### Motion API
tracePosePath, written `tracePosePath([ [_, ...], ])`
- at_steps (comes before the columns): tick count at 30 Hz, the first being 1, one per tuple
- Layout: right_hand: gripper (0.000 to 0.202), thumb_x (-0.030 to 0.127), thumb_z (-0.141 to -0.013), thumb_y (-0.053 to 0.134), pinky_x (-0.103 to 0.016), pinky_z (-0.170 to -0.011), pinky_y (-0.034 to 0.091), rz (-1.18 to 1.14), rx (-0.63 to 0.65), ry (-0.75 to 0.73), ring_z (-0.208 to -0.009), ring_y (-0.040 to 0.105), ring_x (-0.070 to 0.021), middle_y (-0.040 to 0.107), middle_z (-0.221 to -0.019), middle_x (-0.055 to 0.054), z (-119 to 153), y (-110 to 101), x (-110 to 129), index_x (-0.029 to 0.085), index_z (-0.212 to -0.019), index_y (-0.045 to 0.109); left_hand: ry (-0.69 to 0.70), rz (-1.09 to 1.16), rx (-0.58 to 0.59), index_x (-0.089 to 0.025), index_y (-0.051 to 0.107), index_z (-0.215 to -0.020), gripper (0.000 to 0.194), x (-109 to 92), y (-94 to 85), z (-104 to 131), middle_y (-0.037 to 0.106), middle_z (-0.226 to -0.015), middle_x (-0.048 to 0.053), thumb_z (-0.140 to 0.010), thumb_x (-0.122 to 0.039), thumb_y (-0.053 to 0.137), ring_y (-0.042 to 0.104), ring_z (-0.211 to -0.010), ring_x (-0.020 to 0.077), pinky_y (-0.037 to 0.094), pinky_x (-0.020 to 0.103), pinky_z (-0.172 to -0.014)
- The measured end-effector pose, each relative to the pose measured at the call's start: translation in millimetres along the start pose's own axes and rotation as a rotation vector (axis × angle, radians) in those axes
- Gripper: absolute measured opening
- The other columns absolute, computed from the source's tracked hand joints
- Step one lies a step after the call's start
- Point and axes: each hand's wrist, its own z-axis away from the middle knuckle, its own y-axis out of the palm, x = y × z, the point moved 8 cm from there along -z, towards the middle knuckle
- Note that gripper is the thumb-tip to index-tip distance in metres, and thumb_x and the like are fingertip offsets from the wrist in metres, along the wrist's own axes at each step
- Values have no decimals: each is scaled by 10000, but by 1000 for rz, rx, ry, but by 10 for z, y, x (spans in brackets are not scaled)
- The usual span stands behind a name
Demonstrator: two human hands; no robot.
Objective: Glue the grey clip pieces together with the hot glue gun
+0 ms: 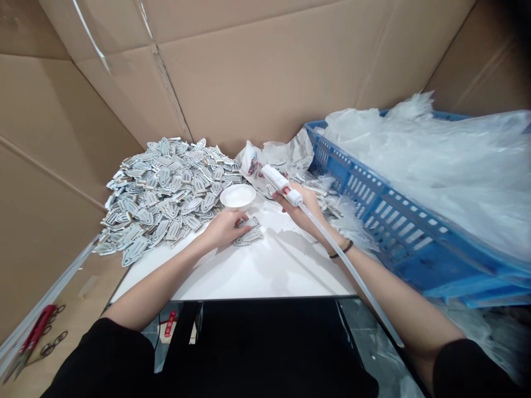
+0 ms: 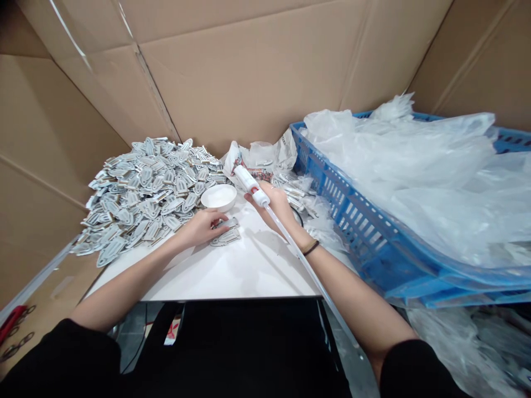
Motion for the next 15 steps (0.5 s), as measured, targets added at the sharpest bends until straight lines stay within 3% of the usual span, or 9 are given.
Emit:
tracePosePath([
  [4,295,480,-893,571,-280,-599,436,-2,-3,2,-639,624,-198,604,-694,-21,1,-1,6,219,-759,542,15,-17,-28,-201,769,-995,277,-31,-77,4,673,-909,62,-908,-391,587,612,-771,183,435,297,-715],
  [7,292,486,-899,559,-276,-598,438,-12,-1,-3,-656,632,-201,612,-704,-24,-1,2,10,220,-780,550,6,-46,-195,-195,756,-982,302,-22,-312,-33,684,-886,63,-953,-362,506,613,-794,184,443,304,-750],
  [10,275,466,-892,569,-275,-603,438,-4,10,4,-670,638,-204,611,-694,-23,-2,12,6,220,-769,550,8,-179,-346,-177,722,-945,294,0,-507,-76,699,-1079,111,-961,-363,495,581,-1056,273,433,391,-917],
  [12,275,457,-887,573,-277,-609,439,11,12,12,-673,639,-207,609,-685,-24,-1,13,3,219,-752,547,-4,-223,-296,-174,707,-951,297,57,-474,-124,680,-1203,123,-964,-380,494,532,-1173,316,395,458,-997],
  [15,277,459,-890,568,-282,-626,448,27,11,9,-687,646,-211,623,-694,-32,2,8,6,214,-761,559,-48,-149,-141,-172,700,-1000,335,192,-298,-166,700,-1171,116,-979,-397,452,571,-1144,300,401,462,-1004],
])
